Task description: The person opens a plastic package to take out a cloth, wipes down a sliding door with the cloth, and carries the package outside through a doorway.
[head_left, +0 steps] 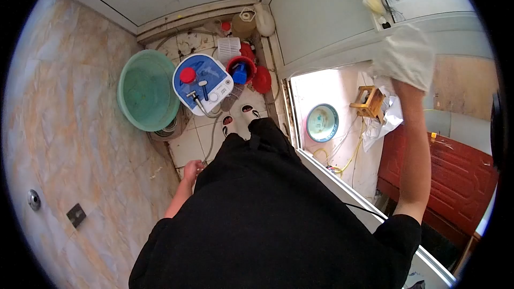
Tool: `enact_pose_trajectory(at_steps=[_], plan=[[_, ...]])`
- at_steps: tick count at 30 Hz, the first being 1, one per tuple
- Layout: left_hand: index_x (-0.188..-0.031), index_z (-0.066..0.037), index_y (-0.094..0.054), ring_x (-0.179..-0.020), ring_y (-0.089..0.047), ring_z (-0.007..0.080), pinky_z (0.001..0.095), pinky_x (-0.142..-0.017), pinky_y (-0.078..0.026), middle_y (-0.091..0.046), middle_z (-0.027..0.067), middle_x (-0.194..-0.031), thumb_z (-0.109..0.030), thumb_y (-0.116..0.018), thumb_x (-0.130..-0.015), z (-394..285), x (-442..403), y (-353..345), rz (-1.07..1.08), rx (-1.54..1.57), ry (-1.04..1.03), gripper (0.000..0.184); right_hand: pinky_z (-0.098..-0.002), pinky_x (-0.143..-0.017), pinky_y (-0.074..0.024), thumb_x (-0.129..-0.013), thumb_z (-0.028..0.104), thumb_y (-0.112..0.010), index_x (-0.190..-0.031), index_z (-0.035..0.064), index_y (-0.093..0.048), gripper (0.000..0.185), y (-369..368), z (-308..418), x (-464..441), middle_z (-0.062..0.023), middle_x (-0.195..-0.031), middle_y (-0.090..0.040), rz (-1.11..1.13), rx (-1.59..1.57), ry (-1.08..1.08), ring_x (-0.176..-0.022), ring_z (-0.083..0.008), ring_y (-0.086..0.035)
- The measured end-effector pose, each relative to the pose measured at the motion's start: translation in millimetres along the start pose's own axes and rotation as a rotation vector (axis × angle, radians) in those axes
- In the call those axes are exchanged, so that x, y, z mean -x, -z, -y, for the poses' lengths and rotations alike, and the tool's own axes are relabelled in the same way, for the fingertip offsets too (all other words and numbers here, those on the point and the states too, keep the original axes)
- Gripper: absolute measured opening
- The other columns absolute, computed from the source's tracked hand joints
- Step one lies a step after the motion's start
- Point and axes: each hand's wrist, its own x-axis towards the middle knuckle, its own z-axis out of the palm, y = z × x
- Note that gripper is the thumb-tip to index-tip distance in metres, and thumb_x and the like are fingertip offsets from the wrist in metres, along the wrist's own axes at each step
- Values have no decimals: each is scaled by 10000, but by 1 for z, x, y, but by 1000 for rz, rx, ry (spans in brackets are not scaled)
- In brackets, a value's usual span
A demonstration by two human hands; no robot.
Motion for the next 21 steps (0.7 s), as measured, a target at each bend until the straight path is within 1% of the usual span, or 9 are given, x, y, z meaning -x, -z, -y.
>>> enact_pose_trajectory(at_steps=[3,7,9,11,14,16,18,19,21], plan=[[-1080,-43,-538,-683,-547,196,315,-601,-441,-592,105,-868,-241,-410,-815,-19,17,-10,-3,32,-23,355,-418,-1045,-210,-829,397,-485,-1249,180,-450,474,-15,32,2,-87,-1308,-410,129,-197,-54,-1227,-296,-332],[-1074,-3,-537,-721,-569,221,311,-638,-454,-595,141,-890,-208,-426,-826,-26,17,-19,-6,-25,-82,341,-416,-1039,-222,-837,374,-482,-1231,154,-462,452,0,5,6,-92,-1291,-426,70,-55,37,-1215,-285,-347],[-1074,20,-538,-755,-580,228,316,-694,-454,-598,149,-893,-187,-455,-821,0,-11,-8,34,-160,-227,337,-411,-1026,-245,-826,353,-508,-1206,141,-488,435,31,-38,-1,-92,-1256,-465,35,116,80,-1195,-276,-375],[-1004,-7,-586,-744,-580,212,312,-698,-447,-613,127,-848,-224,-490,-800,16,-23,0,42,-449,-391,313,-410,-1021,-255,-819,349,-523,-1198,141,-497,434,73,-72,-14,-89,-1239,-483,12,290,53,-1189,-267,-386],[-899,-48,-657,-727,-579,187,305,-705,-436,-635,94,-781,-281,-543,-768,15,-3,2,18,-780,-538,290,-426,-1033,-233,-824,362,-511,-1236,160,-452,463,84,-84,-18,-85,-1273,-442,-137,251,-36,-1212,-274,-354],[-908,-80,-658,-732,-593,199,321,-691,-445,-638,105,-784,-289,-553,-761,69,-56,22,67,-644,-783,277,-442,-1046,-210,-832,373,-495,-1273,176,-407,491,58,-73,-19,-84,-1310,-398,-294,93,-82,-1235,-285,-321],[-907,-77,-667,-753,-613,201,325,-665,-463,-648,114,-784,-307,-561,-765,34,-19,7,15,-778,-709,290,-431,-1041,-220,-828,359,-502,-1251,175,-424,469,35,-46,-14,-78,-1275,-427,-304,-84,-56,-1207,-281,-346],[-930,-65,-659,-749,-611,207,325,-659,-467,-645,121,-788,-294,-552,-771,40,-29,11,-20,-771,-659,299,-425,-1039,-225,-826,353,-505,-1240,174,-432,457,20,-30,-10,-75,-1258,-441,-304,-176,-40,-1193,-280,-359],[-978,-41,-644,-741,-607,221,326,-647,-474,-639,137,-798,-269,-534,-784,50,-57,11,-80,-754,-573,319,-373,-1009,-278,-832,287,-478,-1194,139,-466,391,-8,9,-1,-83,-1213,-469,-130,-177,14,-1161,-252,-392]])
